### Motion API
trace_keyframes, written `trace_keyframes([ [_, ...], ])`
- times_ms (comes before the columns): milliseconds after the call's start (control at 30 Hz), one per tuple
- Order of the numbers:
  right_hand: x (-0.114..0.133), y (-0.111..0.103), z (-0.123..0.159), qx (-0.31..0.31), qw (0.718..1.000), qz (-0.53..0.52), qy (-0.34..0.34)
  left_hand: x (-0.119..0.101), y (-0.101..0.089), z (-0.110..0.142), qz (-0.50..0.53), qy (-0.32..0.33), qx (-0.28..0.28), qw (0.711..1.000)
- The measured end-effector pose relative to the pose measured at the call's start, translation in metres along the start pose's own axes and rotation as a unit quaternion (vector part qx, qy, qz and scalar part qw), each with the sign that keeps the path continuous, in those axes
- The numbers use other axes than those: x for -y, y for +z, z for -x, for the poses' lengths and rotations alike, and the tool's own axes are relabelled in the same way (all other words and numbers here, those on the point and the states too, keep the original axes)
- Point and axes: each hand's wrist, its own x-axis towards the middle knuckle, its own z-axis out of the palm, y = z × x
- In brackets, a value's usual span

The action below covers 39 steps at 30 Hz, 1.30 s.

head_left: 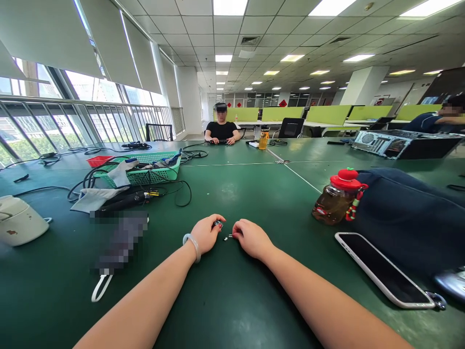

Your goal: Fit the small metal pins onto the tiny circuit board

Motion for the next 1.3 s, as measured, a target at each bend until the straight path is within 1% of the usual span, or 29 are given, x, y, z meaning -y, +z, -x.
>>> trace_keyframes([
  [200,-0.0031,-0.002,-0.002,-0.021,0.998,0.0,0.067,-0.0002,-0.0008,-0.0003,-0.021,0.008,0.015,1.0],
  [300,-0.0043,-0.0029,-0.0021,-0.025,0.996,-0.001,0.08,-0.0009,-0.0007,0.0,-0.023,0.007,0.018,1.0],
  [467,-0.0014,-0.0049,-0.0003,-0.006,0.999,-0.008,0.045,-0.0008,-0.0002,0.0002,-0.02,0.001,0.014,1.0],
  [667,0.0047,-0.0039,0.0011,0.028,0.999,0.018,-0.001,-0.0012,-0.0016,0.0009,-0.02,-0.008,0.009,1.0],
  [867,0.0052,-0.0007,0.001,0.028,0.999,0.029,-0.009,-0.0004,0.0008,0.0001,-0.004,-0.017,0.011,1.0],
  [1033,0.0046,0.0023,0.0005,0.021,0.999,0.041,-0.02,0.0021,0.0029,-0.0009,0.007,-0.006,0.032,0.999],
  [1133,0.0033,0.0035,-0.0002,0.018,0.999,0.039,-0.027,0.0024,0.0025,-0.0008,0.006,-0.004,0.029,1.0],
  [1200,0.001,0.003,-0.0014,0.017,0.999,0.022,-0.028,0.0021,0.0021,-0.0005,0.011,-0.005,0.026,1.0],
  [1300,-0.0042,0.0001,-0.0039,0.007,0.999,-0.035,-0.009,0.0021,0.002,-0.0001,0.027,-0.015,0.029,0.999],
])
